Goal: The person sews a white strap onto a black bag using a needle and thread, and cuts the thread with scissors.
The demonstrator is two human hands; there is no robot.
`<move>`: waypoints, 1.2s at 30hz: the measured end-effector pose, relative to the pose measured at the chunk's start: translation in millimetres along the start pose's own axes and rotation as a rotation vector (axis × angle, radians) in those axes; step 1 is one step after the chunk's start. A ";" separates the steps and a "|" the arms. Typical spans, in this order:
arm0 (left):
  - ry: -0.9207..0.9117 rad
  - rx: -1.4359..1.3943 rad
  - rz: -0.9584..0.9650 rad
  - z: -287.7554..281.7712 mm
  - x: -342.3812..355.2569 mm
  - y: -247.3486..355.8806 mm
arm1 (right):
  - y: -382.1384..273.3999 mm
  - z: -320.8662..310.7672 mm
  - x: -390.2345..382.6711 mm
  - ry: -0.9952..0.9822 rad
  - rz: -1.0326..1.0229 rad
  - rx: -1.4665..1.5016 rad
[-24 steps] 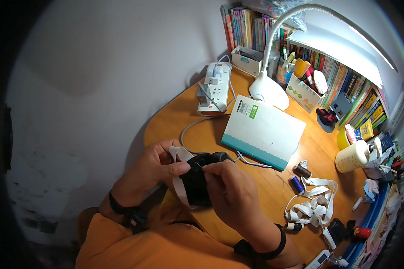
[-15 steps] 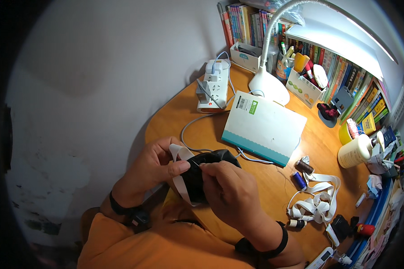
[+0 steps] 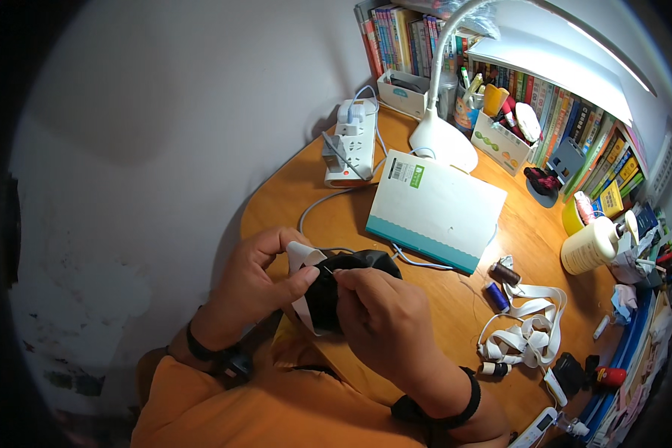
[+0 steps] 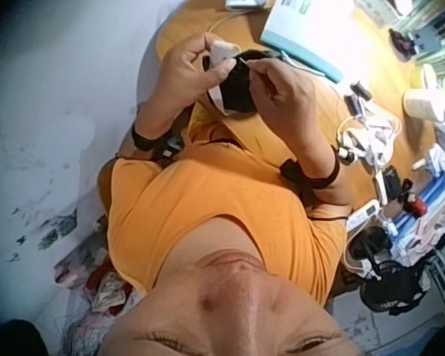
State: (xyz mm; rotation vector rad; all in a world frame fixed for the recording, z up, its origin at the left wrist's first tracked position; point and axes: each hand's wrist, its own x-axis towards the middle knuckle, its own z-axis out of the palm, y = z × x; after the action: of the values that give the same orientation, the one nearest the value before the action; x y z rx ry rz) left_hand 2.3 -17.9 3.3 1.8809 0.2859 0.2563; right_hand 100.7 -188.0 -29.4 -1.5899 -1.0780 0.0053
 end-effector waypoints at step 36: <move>0.124 0.693 0.954 5.5 10.2 -24.9 | 21.4 -16.5 13.3 -0.176 0.109 0.308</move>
State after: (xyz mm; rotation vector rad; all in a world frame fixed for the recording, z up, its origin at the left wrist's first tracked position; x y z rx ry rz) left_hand 11.9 -11.7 -21.6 2.5795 -0.5443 1.0173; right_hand 130.5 -190.7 -33.4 -1.3842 -1.0662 0.3734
